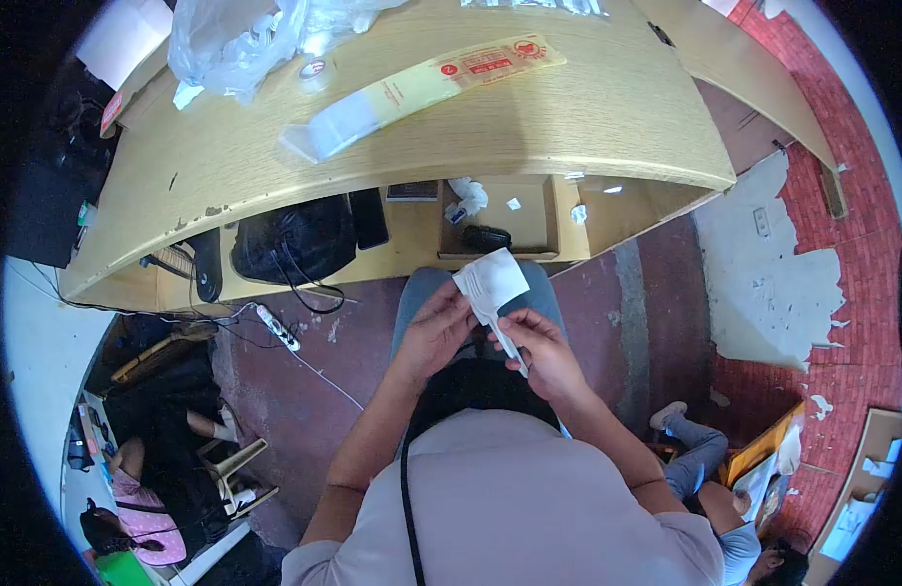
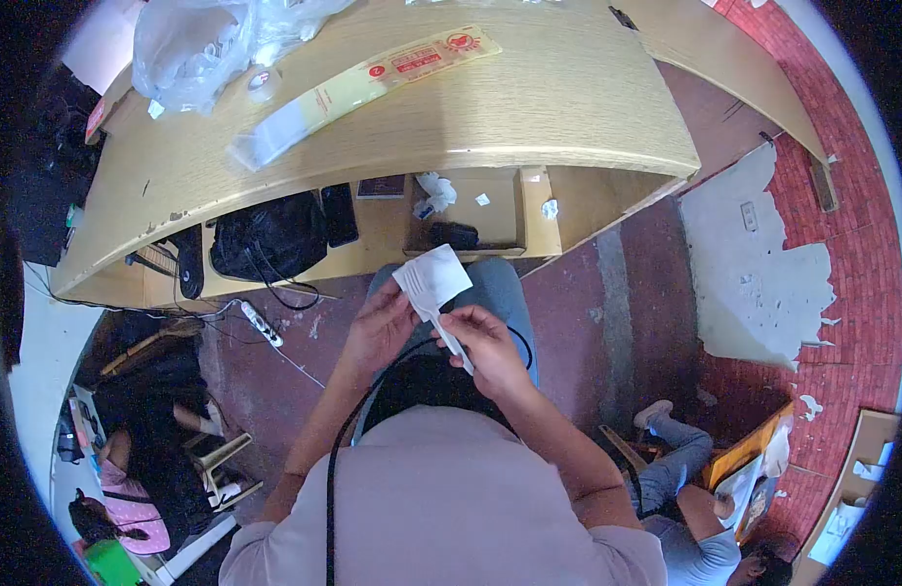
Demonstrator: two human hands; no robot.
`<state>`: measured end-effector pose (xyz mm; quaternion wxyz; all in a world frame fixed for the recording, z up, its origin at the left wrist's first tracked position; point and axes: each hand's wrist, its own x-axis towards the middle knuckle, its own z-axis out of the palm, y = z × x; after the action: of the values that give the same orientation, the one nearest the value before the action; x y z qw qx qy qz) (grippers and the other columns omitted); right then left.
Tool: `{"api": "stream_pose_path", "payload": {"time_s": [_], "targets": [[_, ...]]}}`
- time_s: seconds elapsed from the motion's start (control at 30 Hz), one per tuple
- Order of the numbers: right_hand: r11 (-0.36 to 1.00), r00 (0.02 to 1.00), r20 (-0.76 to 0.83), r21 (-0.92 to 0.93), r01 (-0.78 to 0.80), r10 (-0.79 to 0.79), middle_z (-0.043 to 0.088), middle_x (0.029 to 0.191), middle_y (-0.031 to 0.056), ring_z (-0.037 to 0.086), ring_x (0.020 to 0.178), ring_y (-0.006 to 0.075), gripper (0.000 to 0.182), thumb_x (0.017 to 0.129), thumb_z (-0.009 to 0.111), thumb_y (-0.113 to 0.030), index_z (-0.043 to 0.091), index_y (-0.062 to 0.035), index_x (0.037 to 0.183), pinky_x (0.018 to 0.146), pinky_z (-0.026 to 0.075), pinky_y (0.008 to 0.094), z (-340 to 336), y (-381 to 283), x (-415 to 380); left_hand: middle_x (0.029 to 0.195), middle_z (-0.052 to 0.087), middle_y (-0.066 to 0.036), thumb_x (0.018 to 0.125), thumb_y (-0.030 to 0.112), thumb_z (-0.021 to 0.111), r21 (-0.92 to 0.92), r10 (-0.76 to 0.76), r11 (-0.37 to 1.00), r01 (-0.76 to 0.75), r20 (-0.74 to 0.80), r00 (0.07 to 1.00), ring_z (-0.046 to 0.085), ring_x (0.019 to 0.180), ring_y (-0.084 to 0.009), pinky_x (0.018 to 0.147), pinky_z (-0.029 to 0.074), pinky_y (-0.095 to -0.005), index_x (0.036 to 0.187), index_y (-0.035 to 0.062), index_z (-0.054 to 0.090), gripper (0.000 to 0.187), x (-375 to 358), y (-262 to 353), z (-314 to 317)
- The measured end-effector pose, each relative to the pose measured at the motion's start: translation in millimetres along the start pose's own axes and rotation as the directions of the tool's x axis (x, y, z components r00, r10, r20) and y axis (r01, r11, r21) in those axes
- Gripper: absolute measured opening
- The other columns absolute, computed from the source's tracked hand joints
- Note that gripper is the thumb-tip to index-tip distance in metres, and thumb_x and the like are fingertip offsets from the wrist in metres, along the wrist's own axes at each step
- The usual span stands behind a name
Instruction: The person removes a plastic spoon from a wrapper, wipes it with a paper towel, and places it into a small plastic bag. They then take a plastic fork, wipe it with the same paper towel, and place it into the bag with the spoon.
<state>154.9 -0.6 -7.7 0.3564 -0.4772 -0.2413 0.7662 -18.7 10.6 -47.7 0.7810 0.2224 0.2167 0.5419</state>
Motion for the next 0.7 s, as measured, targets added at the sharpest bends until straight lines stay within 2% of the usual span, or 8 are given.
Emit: {"api": "stream_pose_path", "payload": {"time_s": [0.2,0.3,0.43,0.57,0.7], "targets": [[0.984,0.992,0.070,0.135,-0.118,0.109,0.062,0.085,0.0037,0.056,0.071,0.0087,0.020,0.087,0.061,-0.024,0.053,-0.0082,0.096,0.051,0.039,0.0216,-1,-2,-2,0.122,0.053,-0.009,0.092,0.020,0.050,0.069,0.018,0.998,-0.015,-0.047,0.999,0.051,0.111,-0.0185,0.096,0.038,-0.0348,0.127,0.0041,0.044,0.039,1,-1,3],[0.958,0.978,0.145,0.221,-0.181,0.151,0.060,0.085,0.0034,0.055,0.071,0.0086,0.019,0.088,0.059,-0.023,0.052,-0.0081,0.097,0.048,0.037,0.0197,-2,-2,-2,0.118,0.055,-0.008,0.091,0.018,0.054,0.011,0.027,1.000,-0.027,0.006,1.000,0.052,0.111,-0.0188,0.095,0.039,-0.0361,0.126,0.0025,0.046,0.039,4,0,2],[0.896,0.940,0.268,0.333,-0.294,0.209,0.058,0.086,0.0027,0.053,0.072,0.0084,0.019,0.089,0.056,-0.021,0.050,-0.0089,0.103,0.044,0.034,0.0159,-8,3,0,0.117,0.056,-0.008,0.090,0.018,0.056,0.023,0.031,0.999,-0.032,0.013,0.999,0.053,0.109,-0.0179,0.095,0.040,-0.0350,0.125,0.0028,0.048,0.039,7,3,11],[0.799,0.881,0.412,0.435,-0.415,0.233,0.057,0.086,0.0030,0.052,0.074,0.0093,0.023,0.090,0.055,-0.019,0.049,-0.0094,0.110,0.042,0.032,0.0147,-13,12,5,0.120,0.055,-0.010,0.089,0.018,0.057,-0.059,0.013,0.998,-0.013,0.014,1.000,0.056,0.106,-0.0198,0.092,0.045,-0.0342,0.129,0.0031,0.042,0.046,5,7,18],[0.762,0.877,0.427,0.486,-0.428,0.220,0.057,0.087,0.0031,0.051,0.075,0.0098,0.026,0.090,0.054,-0.018,0.048,-0.0093,0.114,0.041,0.032,0.0140,-9,15,5,0.120,0.054,-0.010,0.088,0.017,0.058,-0.131,0.015,0.991,-0.015,0.004,1.000,0.057,0.103,-0.0208,0.088,0.049,-0.0345,0.134,0.0050,0.036,0.052,7,4,21]]}}
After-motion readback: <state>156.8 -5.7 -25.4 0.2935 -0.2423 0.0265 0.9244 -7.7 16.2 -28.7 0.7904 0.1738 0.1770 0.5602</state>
